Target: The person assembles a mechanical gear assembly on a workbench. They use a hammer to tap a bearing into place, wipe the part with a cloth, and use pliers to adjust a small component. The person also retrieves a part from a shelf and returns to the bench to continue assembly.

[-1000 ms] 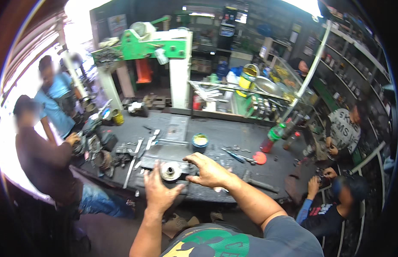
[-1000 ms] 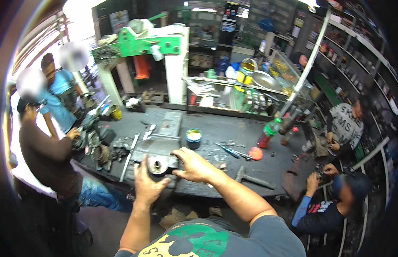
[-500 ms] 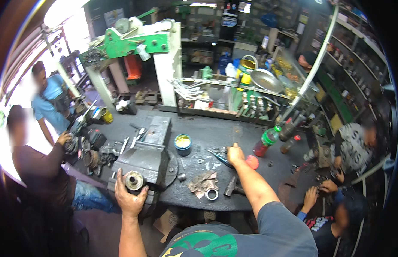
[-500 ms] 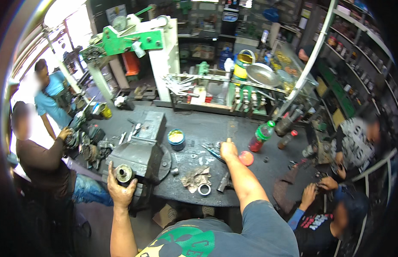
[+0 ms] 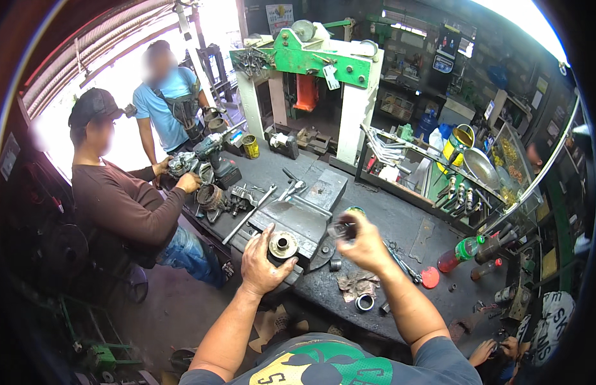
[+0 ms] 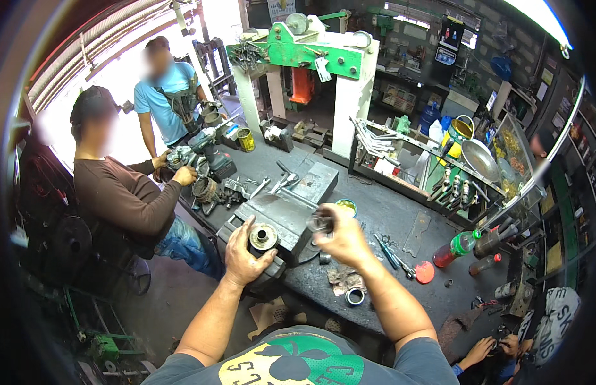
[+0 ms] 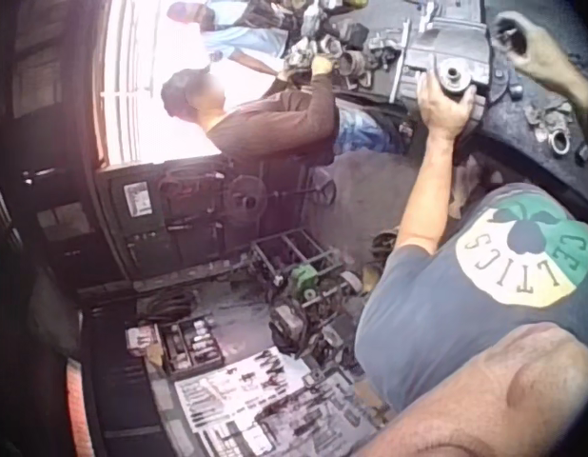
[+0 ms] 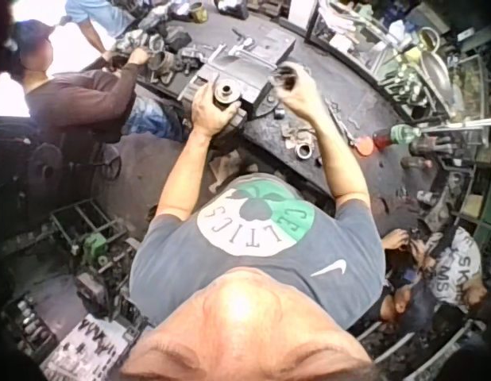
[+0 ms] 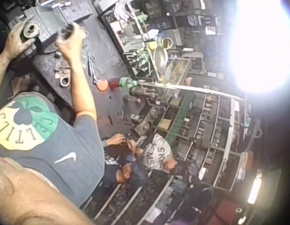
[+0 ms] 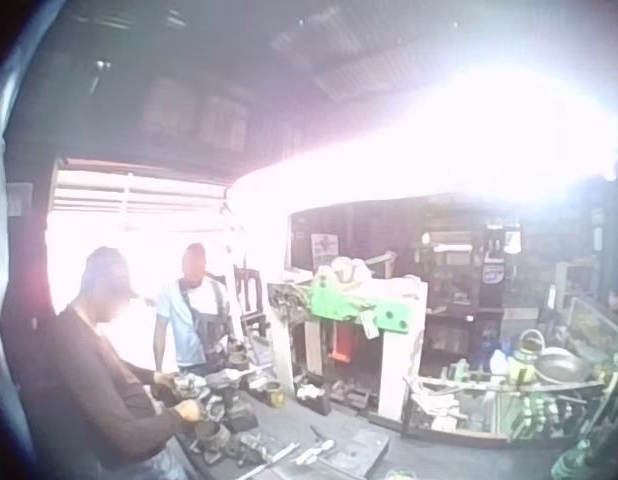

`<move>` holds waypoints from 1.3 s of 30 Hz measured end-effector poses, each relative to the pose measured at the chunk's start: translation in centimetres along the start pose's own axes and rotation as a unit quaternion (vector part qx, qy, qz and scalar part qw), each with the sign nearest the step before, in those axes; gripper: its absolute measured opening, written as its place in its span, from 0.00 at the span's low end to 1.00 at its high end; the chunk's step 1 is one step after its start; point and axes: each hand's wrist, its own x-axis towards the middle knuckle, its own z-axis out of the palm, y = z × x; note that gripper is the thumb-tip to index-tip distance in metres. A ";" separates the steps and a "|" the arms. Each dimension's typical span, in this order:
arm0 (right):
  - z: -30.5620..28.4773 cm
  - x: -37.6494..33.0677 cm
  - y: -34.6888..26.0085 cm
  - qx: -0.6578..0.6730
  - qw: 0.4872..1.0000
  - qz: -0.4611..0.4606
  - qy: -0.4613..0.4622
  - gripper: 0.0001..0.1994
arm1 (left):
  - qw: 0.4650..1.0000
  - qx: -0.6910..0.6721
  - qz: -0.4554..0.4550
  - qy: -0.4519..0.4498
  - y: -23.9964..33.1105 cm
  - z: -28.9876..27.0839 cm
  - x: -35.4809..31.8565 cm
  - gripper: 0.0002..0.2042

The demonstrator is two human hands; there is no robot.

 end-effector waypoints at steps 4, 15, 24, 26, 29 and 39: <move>4.5 1.4 -9.5 0.032 0.991 -0.103 -0.084 0.34 | 1.000 -0.009 0.000 0.003 -0.1 0.1 0.2 0.50; 6.6 1.3 -10.0 0.002 0.995 -0.042 -0.087 0.33 | 0.992 -0.118 -0.030 -0.013 0.7 -0.9 0.9 0.42; 4.6 -0.7 -9.4 -0.063 0.985 -0.143 -0.066 0.31 | 0.982 -0.175 -0.050 0.048 1.4 0.5 1.8 0.28; 1.9 -2.1 -7.5 -0.082 0.988 -0.119 -0.062 0.30 | 0.982 -0.174 -0.066 0.042 1.6 0.2 1.8 0.28; -4.1 -5.8 -3.5 -0.117 0.990 0.052 -0.056 0.26 | 0.982 -0.169 -0.064 0.048 1.5 0.5 1.5 0.29; -4.6 -27.8 16.9 -0.385 0.802 0.438 -0.130 0.33 | 0.979 -0.179 -0.054 0.076 1.6 0.8 1.2 0.29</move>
